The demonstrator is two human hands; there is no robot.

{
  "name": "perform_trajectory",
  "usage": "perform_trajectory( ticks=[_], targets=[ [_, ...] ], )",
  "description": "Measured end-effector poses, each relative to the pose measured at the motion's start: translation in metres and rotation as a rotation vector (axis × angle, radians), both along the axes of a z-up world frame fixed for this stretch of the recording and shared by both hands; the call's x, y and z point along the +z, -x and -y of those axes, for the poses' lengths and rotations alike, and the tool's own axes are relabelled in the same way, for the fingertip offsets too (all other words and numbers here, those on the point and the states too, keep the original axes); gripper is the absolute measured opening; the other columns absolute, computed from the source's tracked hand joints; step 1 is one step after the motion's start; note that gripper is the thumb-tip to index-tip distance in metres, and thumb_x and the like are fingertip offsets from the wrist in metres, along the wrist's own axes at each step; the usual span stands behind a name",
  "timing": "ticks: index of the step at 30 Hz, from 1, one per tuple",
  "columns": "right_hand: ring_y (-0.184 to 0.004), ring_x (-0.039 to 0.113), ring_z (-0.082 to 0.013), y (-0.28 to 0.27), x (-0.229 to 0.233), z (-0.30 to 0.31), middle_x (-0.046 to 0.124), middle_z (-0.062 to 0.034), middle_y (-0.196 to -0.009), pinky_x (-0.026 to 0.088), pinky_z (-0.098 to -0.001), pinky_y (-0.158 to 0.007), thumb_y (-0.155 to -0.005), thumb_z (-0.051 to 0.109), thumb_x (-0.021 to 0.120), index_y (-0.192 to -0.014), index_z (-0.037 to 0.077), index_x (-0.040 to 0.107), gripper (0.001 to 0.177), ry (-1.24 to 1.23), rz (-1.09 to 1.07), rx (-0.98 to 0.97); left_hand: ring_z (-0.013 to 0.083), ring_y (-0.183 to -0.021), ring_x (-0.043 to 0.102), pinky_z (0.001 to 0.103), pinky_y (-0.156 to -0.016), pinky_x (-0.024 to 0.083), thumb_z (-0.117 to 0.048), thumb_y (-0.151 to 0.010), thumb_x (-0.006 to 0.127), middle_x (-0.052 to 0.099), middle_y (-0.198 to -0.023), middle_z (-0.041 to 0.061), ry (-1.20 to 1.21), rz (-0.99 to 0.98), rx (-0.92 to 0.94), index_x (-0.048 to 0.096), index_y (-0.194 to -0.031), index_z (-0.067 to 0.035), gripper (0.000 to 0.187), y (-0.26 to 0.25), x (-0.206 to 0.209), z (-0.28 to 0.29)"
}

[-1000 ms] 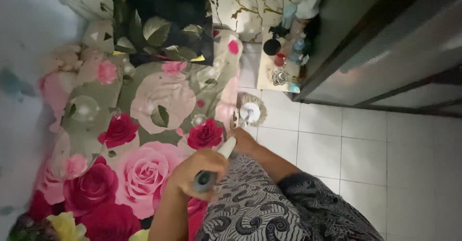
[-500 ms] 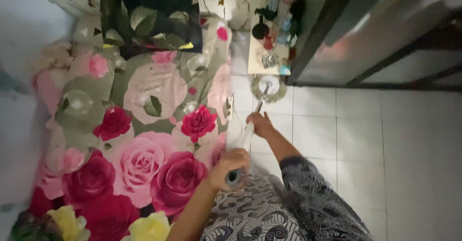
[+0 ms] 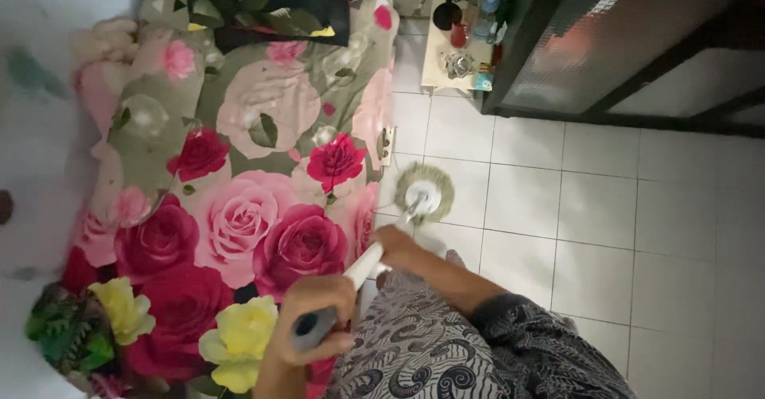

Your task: Mopping the tiled floor in a residential room.

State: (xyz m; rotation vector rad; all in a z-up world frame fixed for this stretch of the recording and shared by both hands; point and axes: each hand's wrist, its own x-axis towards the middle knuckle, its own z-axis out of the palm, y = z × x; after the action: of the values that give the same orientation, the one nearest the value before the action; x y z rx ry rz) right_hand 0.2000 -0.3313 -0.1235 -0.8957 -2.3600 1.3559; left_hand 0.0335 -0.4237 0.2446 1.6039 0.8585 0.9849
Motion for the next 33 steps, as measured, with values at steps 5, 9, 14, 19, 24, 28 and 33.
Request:
perform_trajectory(
  ticks=[5, 9, 14, 19, 24, 28, 33],
  targets=[
    [-0.096, 0.067, -0.0359, 0.026, 0.07, 0.043, 0.069, -0.0134, -0.098, 0.052, -0.0479, -0.081, -0.083, 0.026, 0.072, -0.103, 0.014, 0.066, 0.025, 0.07, -0.004, 0.089, 0.0294, -0.074, 0.065, 0.039, -0.071, 0.052, -0.016, -0.073, 0.082, 0.063, -0.077, 0.008, -0.058, 0.015, 0.044, 0.057, -0.077, -0.006, 0.027, 0.011, 0.024, 0.041],
    [-0.096, 0.067, -0.0322, 0.034, 0.037, 0.03, 0.069, -0.0113, -0.098, 0.052, -0.0452, -0.08, -0.084, 0.026, 0.07, -0.104, 0.014, 0.065, 0.024, -0.017, -0.176, 0.093, 0.0316, -0.079, 0.065, 0.043, -0.076, 0.055, -0.009, -0.077, 0.08, 0.063, -0.081, 0.009, -0.118, 0.012, 0.078, 0.059, -0.082, -0.004, 0.022, 0.018, 0.008, 0.05],
    [-0.103, 0.066, -0.0321, 0.023, -0.027, -0.017, 0.068, -0.0118, -0.102, 0.053, -0.0427, -0.088, -0.081, 0.021, 0.073, -0.103, 0.013, 0.066, 0.024, -0.183, 0.001, 0.025, 0.0353, -0.087, 0.063, 0.045, -0.082, 0.051, -0.009, -0.072, 0.078, 0.06, -0.088, 0.011, -0.262, -0.104, 0.052, 0.056, -0.085, -0.007, 0.026, 0.0, -0.071, 0.045],
    [-0.12, 0.061, -0.0345, 0.009, -0.111, -0.055, 0.064, -0.0137, -0.122, 0.054, -0.0436, -0.099, -0.084, 0.012, 0.071, -0.118, 0.016, 0.068, 0.034, -0.48, 0.213, -0.163, 0.036, -0.1, 0.064, 0.05, -0.098, 0.051, -0.009, -0.076, 0.076, 0.064, -0.097, 0.011, -0.322, -0.095, 0.143, 0.057, -0.094, -0.007, 0.026, -0.013, -0.162, 0.033],
    [-0.126, 0.053, -0.0443, 0.005, -0.053, -0.036, 0.043, -0.0226, -0.148, 0.048, -0.0497, -0.097, -0.065, 0.005, 0.079, -0.134, 0.021, 0.06, 0.073, -0.19, 0.23, -0.161, 0.0331, -0.106, 0.065, 0.057, -0.122, 0.033, -0.013, -0.073, 0.075, 0.061, -0.101, 0.012, -0.274, -0.189, 0.071, 0.056, -0.095, -0.008, 0.029, -0.013, -0.219, 0.022],
    [-0.122, 0.057, -0.0415, 0.002, -0.016, -0.014, 0.046, -0.0192, -0.153, 0.052, -0.0461, -0.098, -0.072, -0.005, 0.067, -0.133, 0.022, 0.058, 0.068, -0.231, 0.258, -0.265, 0.0317, -0.107, 0.064, 0.056, -0.121, 0.032, -0.014, -0.073, 0.075, 0.062, -0.102, 0.011, -0.216, -0.098, 0.134, 0.058, -0.094, -0.007, 0.028, -0.01, -0.189, 0.027],
    [-0.11, 0.062, -0.0373, 0.009, 0.05, -0.013, 0.061, -0.013, -0.114, 0.052, -0.0467, -0.095, -0.066, 0.013, 0.082, -0.103, 0.02, 0.066, 0.041, -0.443, 0.181, -0.237, 0.0304, -0.1, 0.067, 0.052, -0.119, 0.039, -0.017, -0.08, 0.083, 0.065, -0.097, 0.009, -0.21, -0.145, 0.086, 0.06, -0.091, -0.006, 0.028, 0.018, -0.118, 0.029]
  ],
)
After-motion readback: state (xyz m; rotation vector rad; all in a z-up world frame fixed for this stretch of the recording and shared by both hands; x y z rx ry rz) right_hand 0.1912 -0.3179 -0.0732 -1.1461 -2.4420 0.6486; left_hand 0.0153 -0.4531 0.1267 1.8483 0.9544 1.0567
